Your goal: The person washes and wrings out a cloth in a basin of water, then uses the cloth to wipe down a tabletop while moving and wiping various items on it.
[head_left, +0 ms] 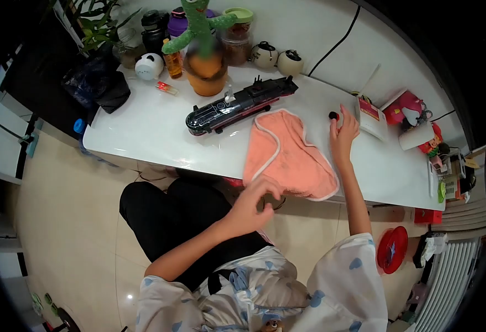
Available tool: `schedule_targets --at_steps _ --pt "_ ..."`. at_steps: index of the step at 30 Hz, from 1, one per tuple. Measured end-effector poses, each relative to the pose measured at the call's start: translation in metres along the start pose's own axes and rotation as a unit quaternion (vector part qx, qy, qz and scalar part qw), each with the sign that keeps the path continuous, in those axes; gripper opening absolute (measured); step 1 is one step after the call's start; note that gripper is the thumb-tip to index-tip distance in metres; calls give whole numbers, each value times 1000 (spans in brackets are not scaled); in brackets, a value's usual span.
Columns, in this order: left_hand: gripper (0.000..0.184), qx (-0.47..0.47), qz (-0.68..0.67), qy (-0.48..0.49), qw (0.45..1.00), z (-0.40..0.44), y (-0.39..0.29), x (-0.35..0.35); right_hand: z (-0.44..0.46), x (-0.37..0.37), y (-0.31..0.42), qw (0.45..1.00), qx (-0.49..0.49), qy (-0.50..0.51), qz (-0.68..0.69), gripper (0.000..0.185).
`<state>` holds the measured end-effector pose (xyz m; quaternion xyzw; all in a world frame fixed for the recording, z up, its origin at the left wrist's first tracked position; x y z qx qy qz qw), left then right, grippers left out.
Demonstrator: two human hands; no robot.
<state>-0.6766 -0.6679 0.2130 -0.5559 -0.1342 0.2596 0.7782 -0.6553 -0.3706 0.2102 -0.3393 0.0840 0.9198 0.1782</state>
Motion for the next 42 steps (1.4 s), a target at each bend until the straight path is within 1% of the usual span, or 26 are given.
schedule_targets --at_steps 1,2,3,4,6,8,9,11,12,15,17,18,20,21,23,24,26,27,29,30,32,34,36,39,41,42 --pt "30 -28 -182 -19 983 -1 4 0 1 -15 13 999 16 -7 50 42" --pt "31 -12 -230 -16 973 1 4 -3 2 -31 29 994 32 -14 101 35" --pt "32 2 -277 -13 961 3 3 -8 -2 -45 45 973 66 39 218 27" --pt "32 -1 -277 -13 961 3 4 -10 -9 -62 63 934 100 92 331 20" --pt "31 13 -249 -25 968 3 5 -14 -22 -87 100 862 83 217 451 12" --pt "31 21 -243 -24 970 5 1 -15 -33 -102 119 844 10 269 463 12" --pt "31 30 -235 -26 971 5 -2 -16 -36 -109 124 844 10 270 464 12" --pt "30 37 -212 -22 976 3 -5 -19 -44 -111 128 757 148 340 538 14" --pt "30 46 -188 -17 981 3 -7 -20 -46 -112 130 756 148 341 538 14" --pt "29 41 -177 6 983 3 -14 -20 -50 -114 131 756 146 329 547 18" --pt "28 34 -167 9 985 2 -18 -20 -52 -114 128 773 191 325 510 21" --pt "28 28 -156 13 987 1 -20 -20 -52 -114 128 773 191 326 510 21" --pt "27 32 -140 23 989 -1 -23 -20 -50 -115 131 755 180 341 530 18" --pt "26 38 -123 34 991 -1 -24 -20 -50 -113 132 755 181 341 529 18" --pt "26 52 -119 44 991 1 -24 -19 -51 -112 135 751 138 340 549 17" --pt "26 66 -113 52 990 2 -25 -18 -52 -110 134 751 139 340 549 17" --pt "25 69 -98 58 991 2 -26 -17 -59 -102 132 689 187 374 592 11" --pt "25 72 -82 64 992 1 -26 -17 -59 -101 132 689 188 374 592 11" --pt "24 67 -73 66 993 2 -25 -16 -61 -99 131 641 229 376 629 8" --pt "24 62 -63 68 994 2 -24 -15 -61 -99 131 641 230 376 629 8" --pt "24 57 -70 59 994 3 -24 -16 -62 -99 127 620 305 355 630 7" --pt "25 52 -76 51 994 4 -21 -17 -60 -102 125 621 320 352 623 5" --pt "26 31 -111 31 993 3 -14 -17 -61 -104 122 622 337 347 616 3" --pt "27 9 -158 26 987 4 -9 -17 -64 -107 118 610 354 347 618 6" --pt "28 7 -165 33 986 6 -9 -17 -67 -109 115 590 376 339 629 9" --pt "28 0 -178 30 984 6 -9 -17 -67 -110 113 590 378 337 629 9"
Point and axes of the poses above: each hand's wrist, its own z-axis towards the middle knuckle, its own x-axis out of the palm, y = z × x, the point moved 3 cm from there along z, towards the middle knuckle, and after that the axes turned 1 degree about -y, right-handed, at the moved point
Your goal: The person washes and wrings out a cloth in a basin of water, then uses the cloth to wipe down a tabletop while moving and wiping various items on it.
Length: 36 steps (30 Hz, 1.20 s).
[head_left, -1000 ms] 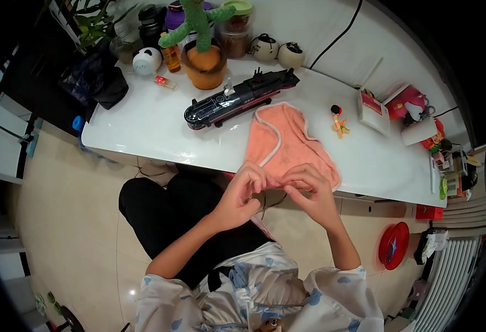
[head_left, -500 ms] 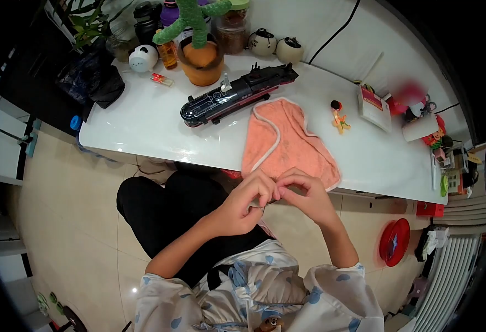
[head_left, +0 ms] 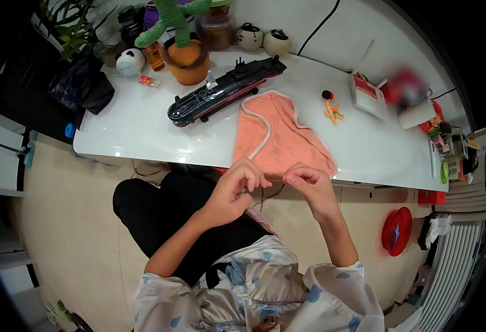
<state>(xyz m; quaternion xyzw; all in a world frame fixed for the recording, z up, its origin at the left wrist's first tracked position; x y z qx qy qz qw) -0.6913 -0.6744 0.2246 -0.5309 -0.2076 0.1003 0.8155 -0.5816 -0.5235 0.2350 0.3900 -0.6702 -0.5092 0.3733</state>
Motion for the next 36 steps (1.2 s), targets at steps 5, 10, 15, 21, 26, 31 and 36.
schedule_targets --at_steps 5,10,15,21,26,31,36 --pt "27 -16 4 1 1000 4 -1 3 -7 -8 2 998 6 10 64 10" --pt "25 -7 26 -7 1000 5 6 -1 -19 -44 -11 987 -48 127 87 19" --pt "24 -59 134 18 989 11 6 2 -22 -81 -140 865 224 255 -369 47" --pt "23 -87 274 21 958 8 22 5 -24 -23 -111 929 36 153 -335 65" --pt "23 -68 304 -12 950 11 17 -1 -13 4 -28 978 88 190 3 75" --pt "21 -113 133 -99 980 11 19 -15 -12 15 -10 884 81 297 353 82" --pt "20 -129 98 -119 980 12 16 -16 -13 19 -6 836 90 327 431 91"
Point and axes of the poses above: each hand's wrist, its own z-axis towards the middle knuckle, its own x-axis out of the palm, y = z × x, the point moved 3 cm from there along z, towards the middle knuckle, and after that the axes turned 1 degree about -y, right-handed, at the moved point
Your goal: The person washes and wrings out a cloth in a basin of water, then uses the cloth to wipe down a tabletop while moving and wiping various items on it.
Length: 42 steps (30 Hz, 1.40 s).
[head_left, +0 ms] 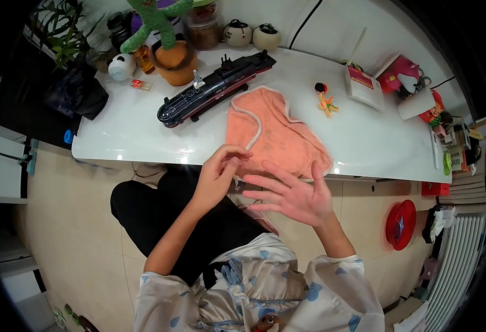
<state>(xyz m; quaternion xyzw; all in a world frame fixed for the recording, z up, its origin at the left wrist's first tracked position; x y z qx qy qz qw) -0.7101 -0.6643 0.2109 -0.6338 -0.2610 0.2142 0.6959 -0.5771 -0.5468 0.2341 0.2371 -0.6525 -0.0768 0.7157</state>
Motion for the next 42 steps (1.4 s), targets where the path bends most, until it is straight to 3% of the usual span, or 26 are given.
schedule_targets --at_steps 6,9,11,12,14,16,17,20,22,23,24,25,26,27,28,29,30,31,32,33,34,35,36,38,40,42 --pt "19 0 -8 -1 1000 0 -2 0 3 1 5 998 -5 49 -49 88" --pt "18 -3 -30 -3 1000 -1 -1 -2 4 1 8 997 -16 2 -75 89" --pt "17 24 -6 -11 1000 -1 3 -5 -4 -7 16 978 34 -31 -205 85" --pt "17 23 -7 -12 1000 -1 3 -6 -19 -27 21 978 35 -31 -205 85" --pt "17 3 -14 -16 1000 -2 4 -7 -59 -90 10 930 140 172 -292 74" --pt "16 -5 -4 -3 1000 -3 8 -7 -78 -138 -13 932 307 179 -76 58" --pt "16 -8 9 10 1000 -2 10 -5 -81 -140 -16 932 307 175 -78 58" --pt "16 -23 17 56 998 -5 14 4 -75 -155 -28 956 265 -72 -100 50" --pt "16 -14 35 53 998 -3 12 9 -75 -164 -47 939 232 -232 -104 45" --pt "16 -4 54 58 997 -5 10 11 -78 -170 -68 939 231 -234 -98 45" --pt "15 -4 111 44 993 -4 9 10 -75 -187 -81 751 384 -168 -511 47" --pt "15 27 144 27 989 -3 7 11 -71 -203 -84 385 449 -68 -803 50" --pt "13 -7 202 18 979 -6 1 9 -65 -194 -88 388 449 -68 -802 50" --pt "13 -36 258 5 965 -6 -4 5 -48 -173 -85 685 363 -118 -620 50" --pt "14 -63 338 47 938 -8 1 0 -36 -151 -79 892 238 -151 -354 51" --pt "17 -95 412 95 901 -13 6 -7 -33 -139 -84 893 243 -152 -346 51" --pt "24 -169 464 159 855 -15 6 -11 -25 -129 -81 868 198 -151 -429 49" --pt "24 -168 466 157 855 -16 10 -17 -13 -115 -69 834 147 -146 -512 47" --pt "25 -163 515 189 820 -20 22 -22 -14 -103 -60 887 258 -213 -318 47" --pt "26 -159 562 221 781 -22 28 -23 -14 -107 -63 887 259 -211 -320 47" --pt "28 -154 571 206 780 -24 33 -26 -15 -114 -64 860 195 -226 -414 46" --pt "28 -157 571 207 779 -26 39 -28 -17 -117 -65 822 130 -241 -500 45" --pt "29 -141 548 189 802 -24 41 -29 -17 -109 -61 823 130 -241 -498 45" --pt "31 -126 522 170 826 -21 51 -29 -17 -76 -48 929 140 -228 -256 51" --pt "32 -130 371 149 907 -17 67 -27 -15 -58 -42 935 130 -235 -230 53" --pt "29 -112 341 141 923 -13 75 -23 -11 -48 -37 942 119 -237 -206 54"
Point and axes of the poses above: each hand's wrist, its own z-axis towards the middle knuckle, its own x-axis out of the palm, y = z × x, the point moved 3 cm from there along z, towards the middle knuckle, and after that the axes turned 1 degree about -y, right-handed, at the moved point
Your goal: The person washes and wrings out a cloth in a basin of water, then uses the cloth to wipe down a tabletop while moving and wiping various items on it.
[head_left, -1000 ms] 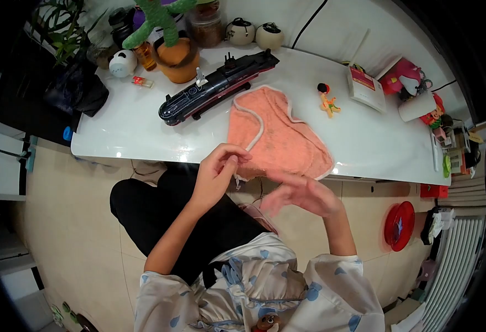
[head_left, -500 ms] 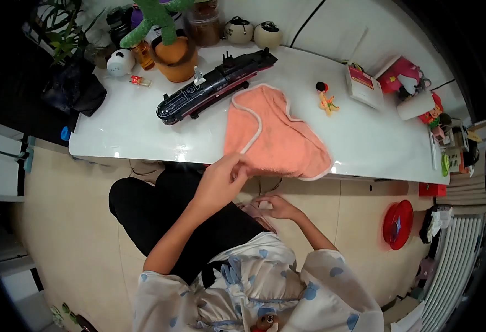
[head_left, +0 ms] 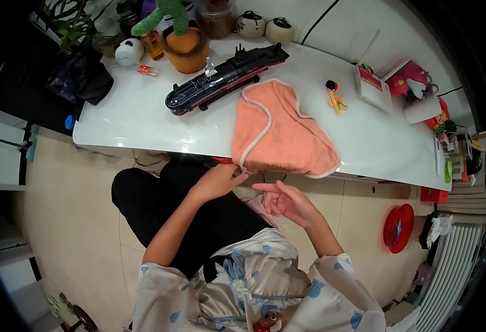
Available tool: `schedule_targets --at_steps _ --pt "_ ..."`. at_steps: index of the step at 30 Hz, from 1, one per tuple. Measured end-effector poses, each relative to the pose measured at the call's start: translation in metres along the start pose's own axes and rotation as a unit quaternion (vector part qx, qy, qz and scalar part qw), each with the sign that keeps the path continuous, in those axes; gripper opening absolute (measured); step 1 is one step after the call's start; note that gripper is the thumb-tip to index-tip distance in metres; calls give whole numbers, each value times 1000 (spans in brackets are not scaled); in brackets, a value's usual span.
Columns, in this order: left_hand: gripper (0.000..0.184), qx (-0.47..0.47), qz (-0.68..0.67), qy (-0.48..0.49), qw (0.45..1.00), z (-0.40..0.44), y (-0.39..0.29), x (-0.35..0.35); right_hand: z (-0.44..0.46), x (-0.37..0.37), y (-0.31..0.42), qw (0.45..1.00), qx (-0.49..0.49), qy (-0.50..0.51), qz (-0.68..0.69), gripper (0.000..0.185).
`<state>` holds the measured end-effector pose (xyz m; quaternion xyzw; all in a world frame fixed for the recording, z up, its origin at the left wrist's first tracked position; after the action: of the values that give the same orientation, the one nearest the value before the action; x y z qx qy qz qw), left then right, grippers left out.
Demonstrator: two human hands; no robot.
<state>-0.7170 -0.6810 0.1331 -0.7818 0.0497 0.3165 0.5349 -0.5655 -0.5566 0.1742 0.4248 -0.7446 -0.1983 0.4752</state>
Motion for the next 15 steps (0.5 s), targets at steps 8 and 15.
schedule_targets --at_steps 8,15 --pt "29 -1 10 94 995 -6 -9 -10 -14 15 19 997 -50 11 60 47" --pt "27 14 -40 152 987 -13 -23 -18 -13 13 14 992 -96 -2 85 29"
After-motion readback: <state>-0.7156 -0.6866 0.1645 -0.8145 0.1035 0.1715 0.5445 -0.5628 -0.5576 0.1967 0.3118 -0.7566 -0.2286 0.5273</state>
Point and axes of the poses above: each hand's wrist, its own z-axis towards the middle knuckle, its own x-axis out of the palm, y = z × x, the point moved 3 cm from there along z, towards the middle knuckle, and after that the axes turned 1 degree about -y, right-handed, at the moved point
